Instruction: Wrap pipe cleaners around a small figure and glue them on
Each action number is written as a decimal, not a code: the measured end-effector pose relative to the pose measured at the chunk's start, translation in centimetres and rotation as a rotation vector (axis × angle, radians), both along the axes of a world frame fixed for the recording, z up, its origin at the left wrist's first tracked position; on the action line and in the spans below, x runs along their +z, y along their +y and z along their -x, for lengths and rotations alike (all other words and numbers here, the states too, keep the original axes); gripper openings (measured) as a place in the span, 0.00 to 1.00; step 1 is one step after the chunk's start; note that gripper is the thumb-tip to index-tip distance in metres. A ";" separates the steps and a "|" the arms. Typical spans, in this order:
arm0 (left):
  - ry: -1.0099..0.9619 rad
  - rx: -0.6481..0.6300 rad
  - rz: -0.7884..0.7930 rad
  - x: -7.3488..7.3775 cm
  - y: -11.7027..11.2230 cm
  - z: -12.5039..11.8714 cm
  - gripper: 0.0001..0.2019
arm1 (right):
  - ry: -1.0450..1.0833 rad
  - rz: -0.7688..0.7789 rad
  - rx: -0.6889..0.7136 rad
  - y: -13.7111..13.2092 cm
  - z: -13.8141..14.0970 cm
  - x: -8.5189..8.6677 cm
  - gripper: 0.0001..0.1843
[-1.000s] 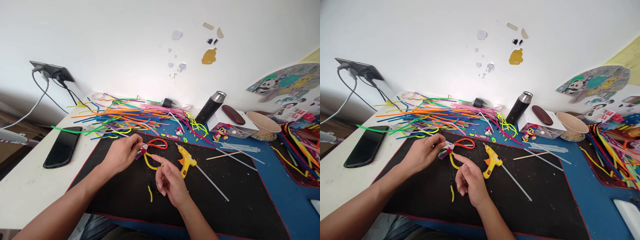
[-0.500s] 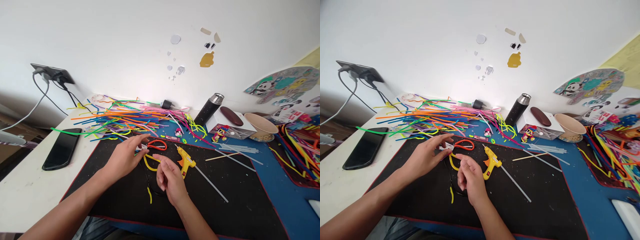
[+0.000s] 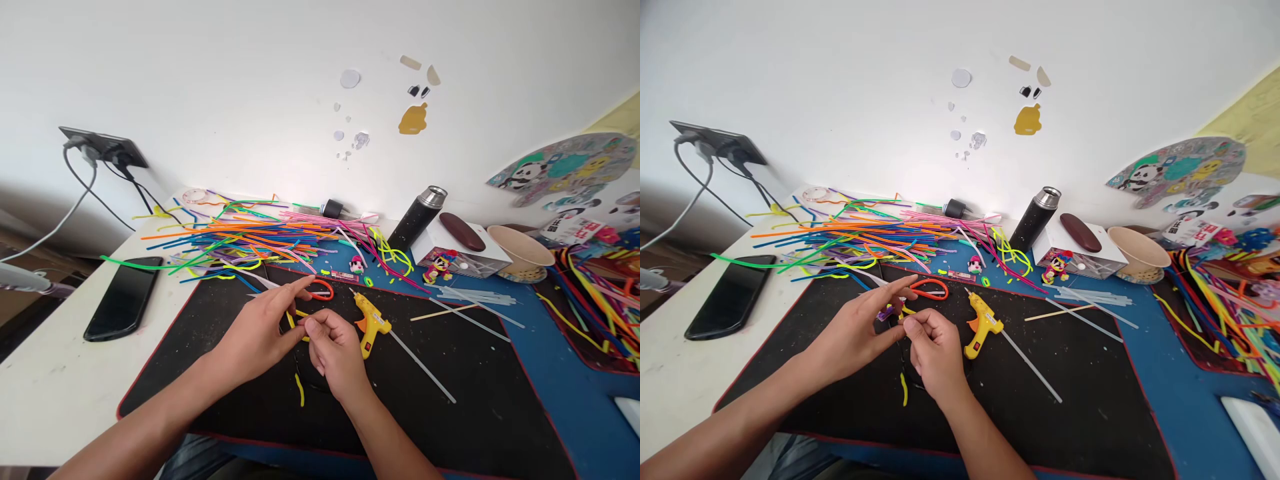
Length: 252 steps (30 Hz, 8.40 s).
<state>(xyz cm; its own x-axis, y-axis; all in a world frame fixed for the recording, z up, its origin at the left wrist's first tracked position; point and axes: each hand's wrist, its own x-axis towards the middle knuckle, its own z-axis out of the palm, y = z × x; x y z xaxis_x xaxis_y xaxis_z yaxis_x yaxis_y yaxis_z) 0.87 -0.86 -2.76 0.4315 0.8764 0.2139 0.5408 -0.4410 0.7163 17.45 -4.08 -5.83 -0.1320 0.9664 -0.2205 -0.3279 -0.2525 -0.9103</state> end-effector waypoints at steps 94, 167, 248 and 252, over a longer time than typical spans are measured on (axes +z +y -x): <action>-0.469 -0.030 0.741 -0.8 -2.0 0.9 0.24 | 0.033 0.005 -0.040 -0.9 -1.3 -0.5 0.21; -0.778 -0.050 1.077 -2.1 -3.6 -0.9 0.24 | 0.009 -0.061 -0.008 -1.5 -1.7 -1.8 0.23; 0.026 -0.102 0.682 0.1 -2.8 1.1 0.26 | -0.850 -0.504 -0.052 -1.6 -2.2 -0.8 0.06; 0.036 -0.081 0.666 -0.1 -3.0 1.2 0.26 | -0.795 -0.470 -0.034 -1.6 -2.1 -1.0 0.06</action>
